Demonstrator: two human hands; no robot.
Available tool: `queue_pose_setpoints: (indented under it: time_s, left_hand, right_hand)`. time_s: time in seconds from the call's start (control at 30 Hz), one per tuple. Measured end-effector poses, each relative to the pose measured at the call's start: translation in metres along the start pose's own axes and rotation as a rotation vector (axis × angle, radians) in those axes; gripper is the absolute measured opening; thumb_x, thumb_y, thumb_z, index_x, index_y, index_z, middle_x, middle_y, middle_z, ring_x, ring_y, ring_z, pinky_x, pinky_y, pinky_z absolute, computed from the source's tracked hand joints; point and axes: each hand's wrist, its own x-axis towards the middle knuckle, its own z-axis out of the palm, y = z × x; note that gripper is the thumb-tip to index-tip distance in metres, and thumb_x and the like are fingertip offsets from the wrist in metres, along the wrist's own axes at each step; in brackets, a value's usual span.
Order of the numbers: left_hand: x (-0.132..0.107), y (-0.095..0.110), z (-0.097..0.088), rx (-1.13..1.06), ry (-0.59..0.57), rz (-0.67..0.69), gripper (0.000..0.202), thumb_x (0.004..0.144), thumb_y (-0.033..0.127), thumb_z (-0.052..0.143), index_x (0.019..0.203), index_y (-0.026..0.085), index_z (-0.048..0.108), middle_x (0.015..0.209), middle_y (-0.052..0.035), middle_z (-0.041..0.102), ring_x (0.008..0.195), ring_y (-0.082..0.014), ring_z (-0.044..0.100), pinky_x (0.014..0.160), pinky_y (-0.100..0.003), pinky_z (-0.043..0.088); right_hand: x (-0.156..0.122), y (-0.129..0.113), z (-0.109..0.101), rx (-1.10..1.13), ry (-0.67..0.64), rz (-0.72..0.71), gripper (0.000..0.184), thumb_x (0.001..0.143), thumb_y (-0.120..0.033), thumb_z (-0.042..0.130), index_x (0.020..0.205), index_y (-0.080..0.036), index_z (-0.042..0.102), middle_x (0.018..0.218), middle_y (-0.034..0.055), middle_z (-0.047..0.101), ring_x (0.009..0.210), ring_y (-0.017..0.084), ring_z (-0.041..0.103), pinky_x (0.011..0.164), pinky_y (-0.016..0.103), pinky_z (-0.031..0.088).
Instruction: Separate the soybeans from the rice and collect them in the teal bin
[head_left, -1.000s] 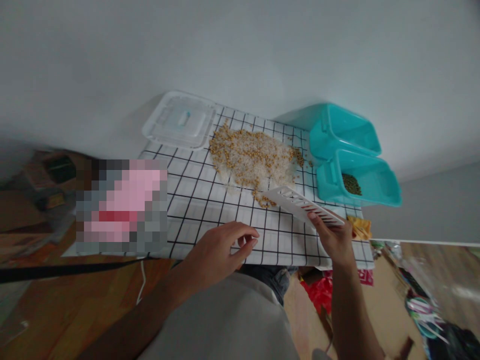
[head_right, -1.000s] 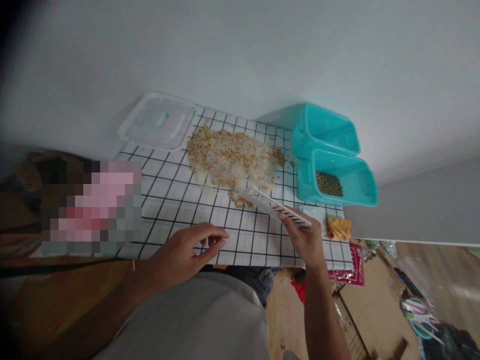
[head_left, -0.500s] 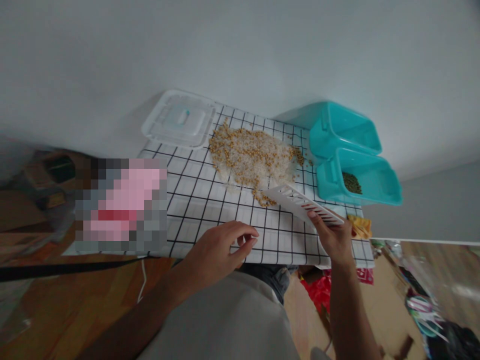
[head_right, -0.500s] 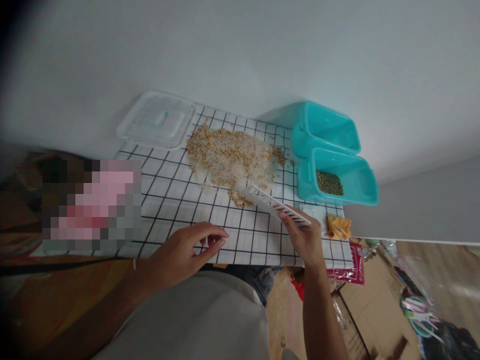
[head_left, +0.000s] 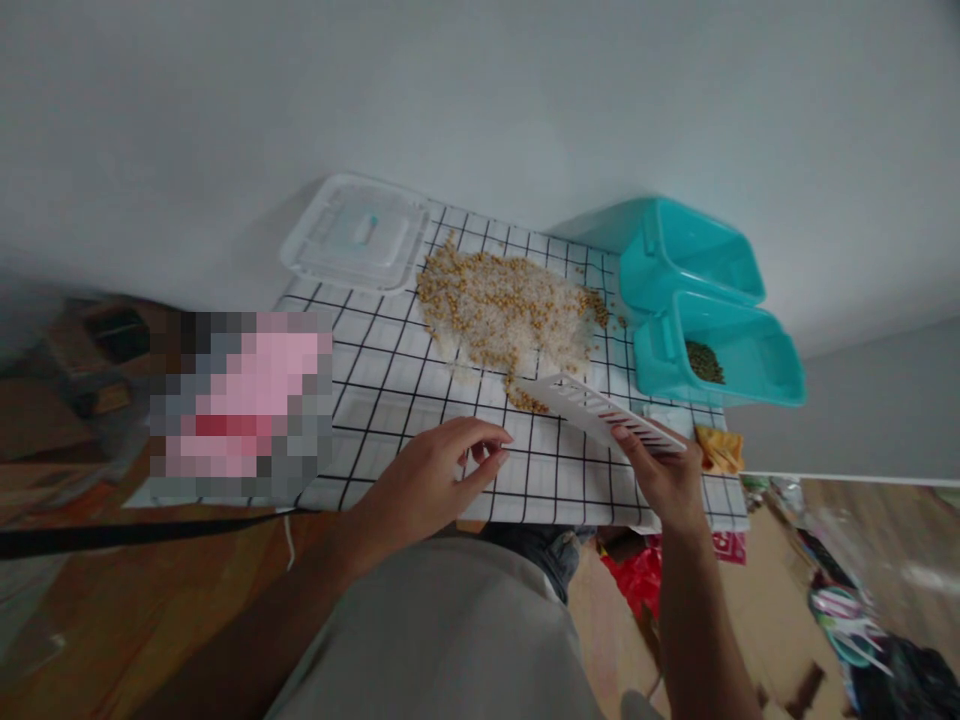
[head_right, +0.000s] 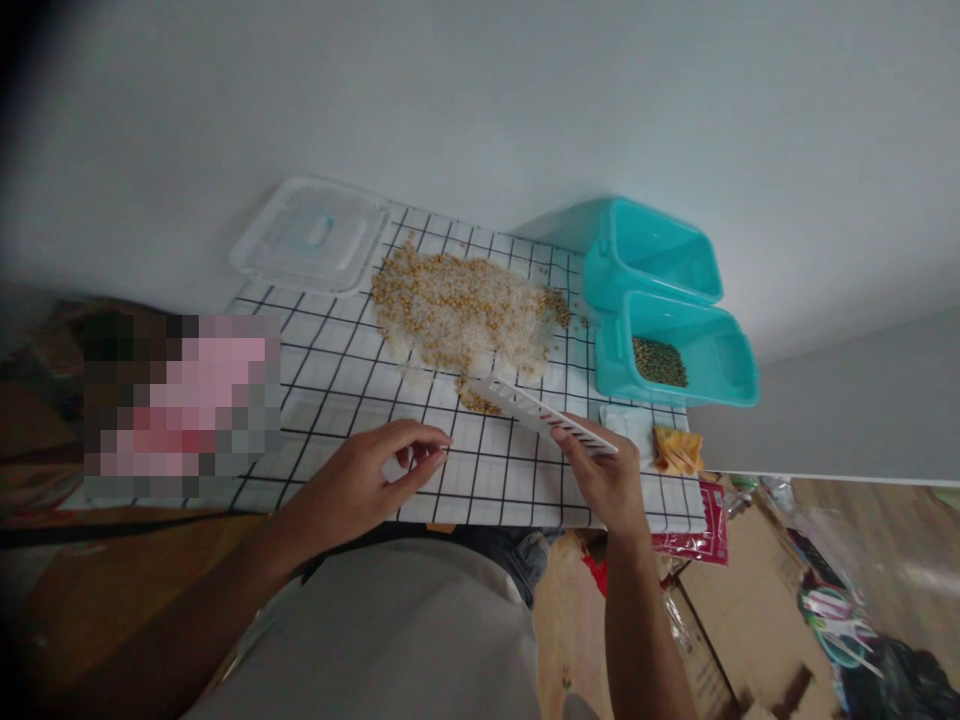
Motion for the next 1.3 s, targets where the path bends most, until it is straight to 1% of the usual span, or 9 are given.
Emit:
queue_pose_setpoints:
  time_s: [0.1, 0.2, 0.4, 0.53, 0.6, 0.7, 0.9, 1.13, 1.3]
  left_hand:
    - [0.021, -0.005, -0.006, 0.026, 0.130, 0.081, 0.028, 0.098, 0.026, 0.062, 0.126, 0.023, 0.062, 0.116, -0.0026, 0.072, 0.097, -0.0138, 0.067, 0.081, -0.027, 0.055]
    - [0.046, -0.006, -0.010, 0.085, 0.176, 0.163, 0.036, 0.098, 0.027, 0.063, 0.134, 0.024, 0.060, 0.130, -0.0041, 0.070, 0.112, -0.0168, 0.068, 0.093, -0.030, 0.055]
    - [0.077, -0.002, -0.018, 0.205, 0.188, 0.219, 0.019, 0.099, 0.029, 0.062, 0.110, 0.020, 0.074, 0.109, -0.0022, 0.081, 0.097, -0.0165, 0.075, 0.091, -0.028, 0.056]
    - [0.075, -0.007, -0.027, 0.263, 0.269, 0.171, 0.015, 0.097, 0.028, 0.064, 0.106, 0.020, 0.074, 0.100, -0.0009, 0.081, 0.086, -0.0157, 0.076, 0.082, -0.025, 0.058]
    - [0.071, -0.012, -0.032, 0.261, 0.317, 0.140, 0.014, 0.096, 0.029, 0.066, 0.104, 0.021, 0.075, 0.097, -0.0003, 0.081, 0.084, -0.0155, 0.077, 0.080, -0.024, 0.059]
    - [0.069, -0.020, -0.040, 0.267, 0.395, 0.095, 0.014, 0.094, 0.029, 0.068, 0.104, 0.022, 0.076, 0.098, 0.0004, 0.082, 0.085, -0.0158, 0.078, 0.081, -0.025, 0.061]
    - [0.078, -0.025, -0.049, 0.241, 0.548, 0.048, 0.019, 0.092, 0.030, 0.069, 0.109, 0.024, 0.076, 0.103, 0.0001, 0.082, 0.094, -0.0182, 0.079, 0.089, -0.029, 0.063]
    - [0.065, -0.033, -0.055, 0.257, 0.523, -0.038, 0.018, 0.091, 0.030, 0.071, 0.107, 0.023, 0.076, 0.100, -0.0001, 0.082, 0.091, -0.0175, 0.080, 0.086, -0.027, 0.064]
    - [0.061, -0.038, -0.058, 0.307, 0.603, -0.047, 0.020, 0.090, 0.030, 0.073, 0.109, 0.024, 0.076, 0.101, -0.0008, 0.082, 0.092, -0.0189, 0.080, 0.087, -0.029, 0.064]
  right_hand:
    - [-0.001, -0.003, -0.001, -0.005, -0.017, -0.016, 0.025, 0.084, -0.036, 0.078, 0.106, -0.024, 0.081, 0.097, 0.0049, 0.082, 0.082, 0.024, 0.076, 0.073, 0.034, 0.062]
    - [0.003, -0.008, 0.001, -0.014, -0.047, -0.042, 0.024, 0.086, -0.037, 0.077, 0.106, -0.025, 0.081, 0.098, 0.0044, 0.082, 0.081, 0.023, 0.076, 0.072, 0.033, 0.061]
    - [0.028, -0.028, 0.003, -0.004, -0.104, -0.143, 0.025, 0.087, -0.040, 0.076, 0.107, -0.026, 0.081, 0.102, 0.0042, 0.081, 0.088, 0.023, 0.077, 0.081, 0.035, 0.062]
    - [0.043, -0.030, 0.006, 0.048, -0.231, -0.177, 0.041, 0.083, -0.043, 0.081, 0.120, -0.027, 0.075, 0.118, 0.0046, 0.078, 0.108, 0.026, 0.073, 0.098, 0.042, 0.059]
    - [0.047, -0.026, 0.010, 0.077, -0.270, -0.204, 0.038, 0.085, -0.043, 0.078, 0.119, -0.027, 0.073, 0.120, 0.0044, 0.076, 0.113, 0.026, 0.071, 0.101, 0.043, 0.057]
    - [0.056, -0.023, 0.019, 0.056, -0.246, -0.227, 0.024, 0.093, -0.041, 0.069, 0.112, -0.027, 0.073, 0.113, 0.0044, 0.076, 0.105, 0.024, 0.072, 0.095, 0.041, 0.059]
    - [0.092, -0.038, 0.037, 0.011, -0.145, -0.352, 0.023, 0.098, -0.038, 0.062, 0.115, -0.025, 0.071, 0.109, 0.0054, 0.076, 0.098, 0.024, 0.073, 0.089, 0.040, 0.059]
    - [0.118, -0.045, 0.050, -0.074, -0.262, -0.453, 0.019, 0.101, -0.030, 0.056, 0.112, -0.021, 0.069, 0.108, 0.0067, 0.075, 0.095, 0.022, 0.071, 0.084, 0.035, 0.056]
    - [0.124, -0.046, 0.061, -0.056, -0.276, -0.466, 0.017, 0.101, -0.026, 0.055, 0.111, -0.021, 0.068, 0.109, 0.0065, 0.073, 0.096, 0.020, 0.069, 0.083, 0.033, 0.053]
